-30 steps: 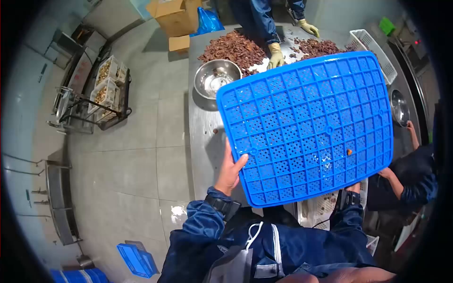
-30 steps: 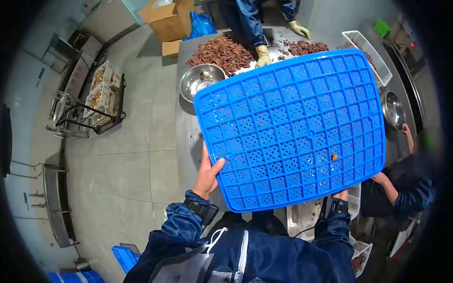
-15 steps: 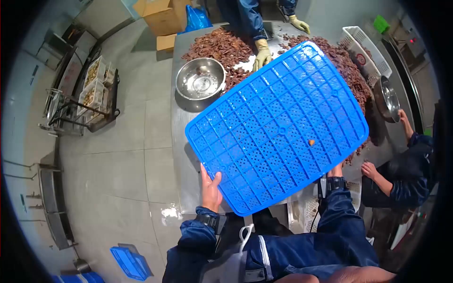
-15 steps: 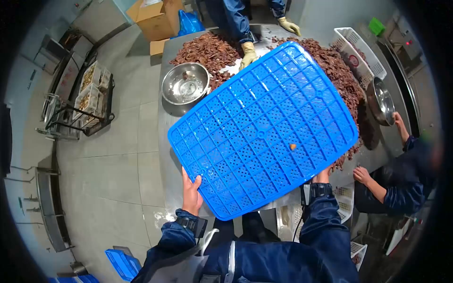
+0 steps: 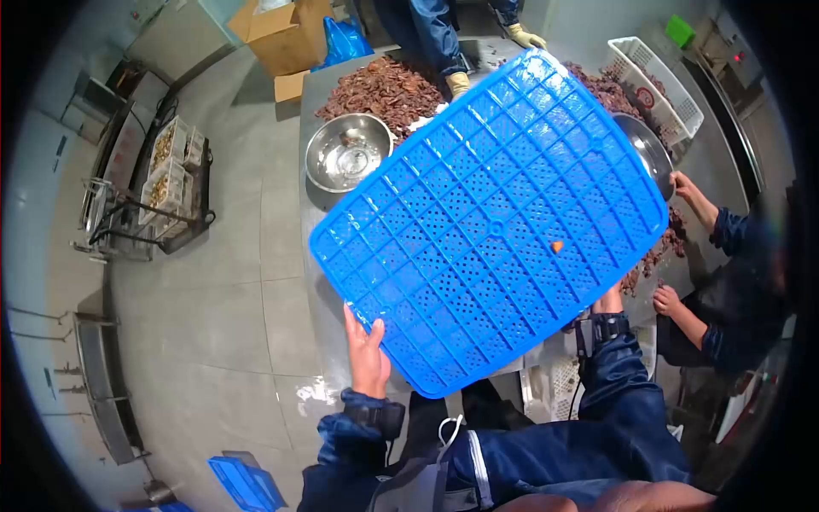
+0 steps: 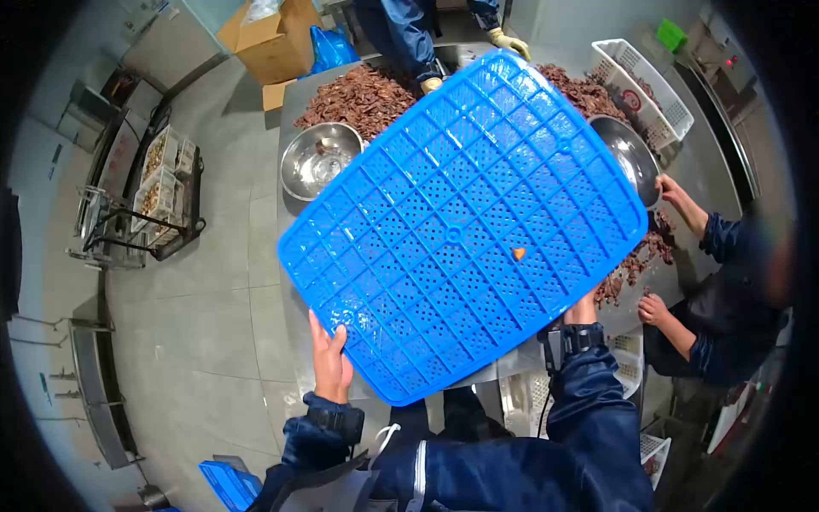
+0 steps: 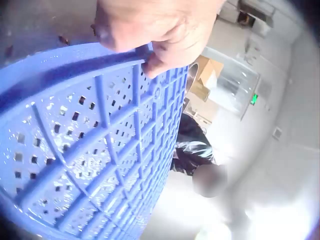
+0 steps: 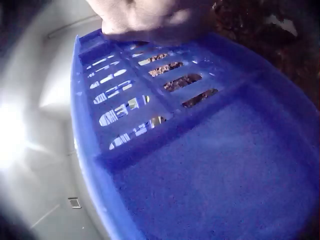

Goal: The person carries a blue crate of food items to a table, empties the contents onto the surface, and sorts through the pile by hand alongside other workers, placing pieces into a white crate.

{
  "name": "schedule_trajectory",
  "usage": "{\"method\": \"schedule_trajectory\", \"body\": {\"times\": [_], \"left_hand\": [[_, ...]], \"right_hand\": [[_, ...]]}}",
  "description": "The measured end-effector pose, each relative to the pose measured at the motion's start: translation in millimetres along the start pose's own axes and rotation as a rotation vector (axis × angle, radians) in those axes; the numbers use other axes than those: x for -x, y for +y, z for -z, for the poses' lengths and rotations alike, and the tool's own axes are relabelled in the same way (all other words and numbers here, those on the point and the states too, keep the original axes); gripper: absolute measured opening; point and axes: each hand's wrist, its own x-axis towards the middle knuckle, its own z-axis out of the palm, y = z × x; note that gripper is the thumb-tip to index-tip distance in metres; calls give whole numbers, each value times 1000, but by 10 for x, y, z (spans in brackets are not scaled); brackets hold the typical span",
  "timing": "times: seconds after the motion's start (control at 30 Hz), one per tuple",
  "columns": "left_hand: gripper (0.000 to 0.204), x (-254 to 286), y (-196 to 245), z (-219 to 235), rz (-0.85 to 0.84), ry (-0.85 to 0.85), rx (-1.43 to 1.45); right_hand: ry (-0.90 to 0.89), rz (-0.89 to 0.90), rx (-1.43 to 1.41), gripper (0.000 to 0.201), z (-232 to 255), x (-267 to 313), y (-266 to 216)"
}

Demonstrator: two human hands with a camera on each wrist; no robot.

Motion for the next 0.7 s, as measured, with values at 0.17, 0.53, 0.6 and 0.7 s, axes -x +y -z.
{"method": "schedule_trajectory", "body": {"times": [0.17,0.53,0.6,0.7], "left_hand": [[88,184,104,-159,-130,30,-11],[75,-132,-82,101,-91,73,59],[75,-178,206,234,-111,26,173],[74,-121,547,322,-109,-43,289]], "right_hand": [[-21,-213,-97,52,-419,410,-498],[-129,-143,-116,60,-992,609,-888],[-353,-45,-260,60,-1606,1013,-1295],[-617,457,-70,66,-2292,1336,-1800]]}}
